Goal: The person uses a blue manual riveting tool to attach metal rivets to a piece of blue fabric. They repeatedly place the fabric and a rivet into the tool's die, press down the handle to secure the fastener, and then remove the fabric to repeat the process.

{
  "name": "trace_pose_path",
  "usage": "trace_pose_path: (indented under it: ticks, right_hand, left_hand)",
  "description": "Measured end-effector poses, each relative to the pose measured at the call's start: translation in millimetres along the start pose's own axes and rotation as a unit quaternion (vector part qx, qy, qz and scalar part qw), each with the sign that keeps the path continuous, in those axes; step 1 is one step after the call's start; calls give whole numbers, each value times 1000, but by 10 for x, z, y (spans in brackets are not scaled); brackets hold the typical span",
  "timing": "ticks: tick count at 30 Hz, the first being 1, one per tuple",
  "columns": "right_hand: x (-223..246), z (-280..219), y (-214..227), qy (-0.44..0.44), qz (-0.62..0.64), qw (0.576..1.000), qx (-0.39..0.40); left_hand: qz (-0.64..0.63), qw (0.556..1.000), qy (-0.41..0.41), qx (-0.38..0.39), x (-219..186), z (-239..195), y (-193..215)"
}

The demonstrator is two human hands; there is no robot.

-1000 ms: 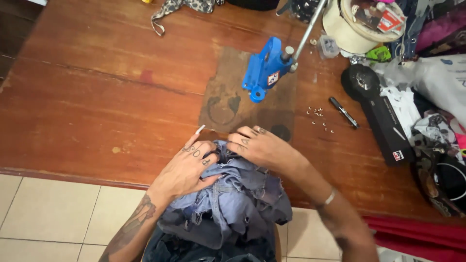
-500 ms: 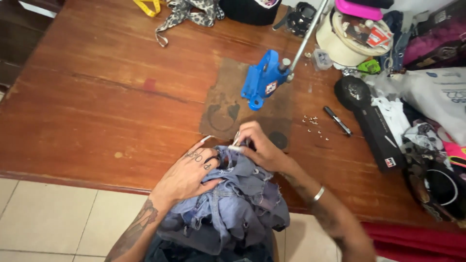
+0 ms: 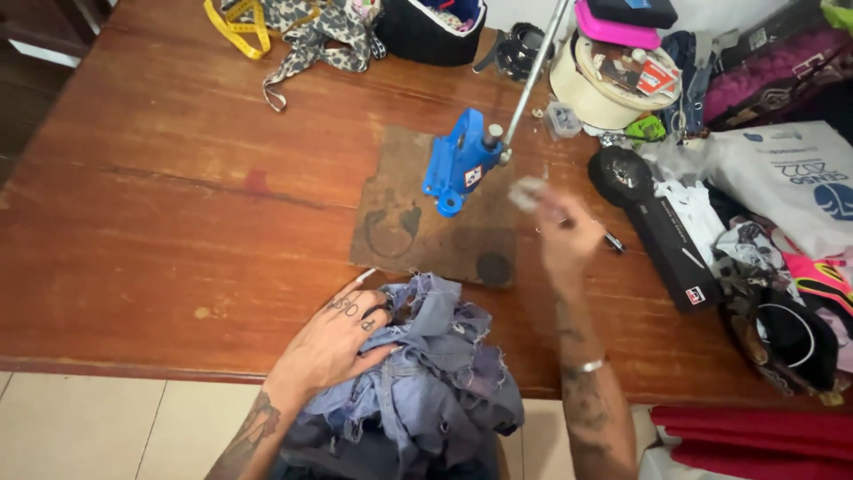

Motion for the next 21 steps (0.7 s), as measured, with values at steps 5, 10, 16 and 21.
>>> trace_pose_path:
  ticks: [5, 10, 16, 21]
  right_hand:
    - [-1096, 229, -414, -64, 177, 982, -5]
    - [-425, -311, -702, -107, 170, 974, 108]
    - [22, -412, -633, 88, 198, 972, 94]
    - [-218, -424, -610, 64, 133, 985, 89]
  left_hand:
    - [5, 1000, 4, 4, -19, -14, -21]
    - [-25, 999, -8, 44, -93, 171, 245]
    - [-21, 999, -21, 39, -104, 181, 225]
    - [-27, 998, -18, 46, -116, 185, 259]
Point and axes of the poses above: each hand's wrist, its own z-axis towards the middle knuckle, its own y-axis out of the back of the hand, x = y × z, the point moved 6 cm from there along z, towards the middle knuckle, and after that the axes turned 14 degrees about -y, right-handed, at the moved point
